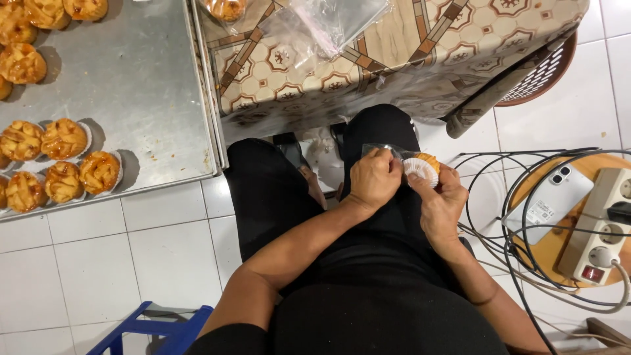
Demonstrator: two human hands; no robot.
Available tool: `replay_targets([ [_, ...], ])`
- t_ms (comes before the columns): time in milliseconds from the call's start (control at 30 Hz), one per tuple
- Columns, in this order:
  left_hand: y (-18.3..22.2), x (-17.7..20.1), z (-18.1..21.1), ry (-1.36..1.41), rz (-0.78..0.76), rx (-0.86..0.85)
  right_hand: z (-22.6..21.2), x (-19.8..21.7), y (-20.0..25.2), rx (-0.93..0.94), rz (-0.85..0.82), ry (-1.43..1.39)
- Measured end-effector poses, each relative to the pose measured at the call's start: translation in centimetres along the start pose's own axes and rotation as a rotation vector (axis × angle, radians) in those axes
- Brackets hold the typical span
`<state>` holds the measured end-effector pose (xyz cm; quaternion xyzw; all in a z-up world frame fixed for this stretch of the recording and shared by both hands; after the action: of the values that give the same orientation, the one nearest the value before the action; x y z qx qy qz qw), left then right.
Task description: The person picks up individual tarts from a metal tray by hand and places each into a small clear plastic bag before setting them aside on a table.
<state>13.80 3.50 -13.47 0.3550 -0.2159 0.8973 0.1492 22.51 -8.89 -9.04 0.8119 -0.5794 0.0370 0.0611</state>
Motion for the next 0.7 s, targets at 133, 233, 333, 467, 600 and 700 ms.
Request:
replay_targets([
  [133,-0.1,0.3,-0.4,0.056,-0.037,0.113,-1.0,0.0,0.0,0.054,-0.048,0.048],
  [233,0.1,1.2,0.2,0.087,0.032,0.068,1.1,-0.1,-0.2,0.032,-0.065,0.046],
  [333,0.3,1.7,0.6,0.06,0.064,0.042,2.4,-0.4,-0.7,0.024,-0.106,0.049],
  [467,0.2,1.9,0.4,0.027,0.092,0.028,1.9,-0.5,-0.7,0.019,-0.12,0.05],
  [600,-0.7,2.2,0.4,-0.043,-0.04,0.059,1.3,-0.7,-0.7,0.061,-0.143,0.115],
  [700,-1.3,0.6,-0.9,-0.081,-0.224,0.12,0.2,-1.0,-0.8,0.078,-0.168,0.15],
])
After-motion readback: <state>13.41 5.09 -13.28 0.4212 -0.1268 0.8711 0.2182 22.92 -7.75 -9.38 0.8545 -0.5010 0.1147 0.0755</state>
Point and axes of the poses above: each hand's wrist, its own y-axis away from the middle knuckle, its own x-axis out of the back of the hand, z = x × y, the point moved 5 cm from there along -y, towards the middle knuckle, and after that the axes turned 9 degrees about z, right-handed, at the moved point
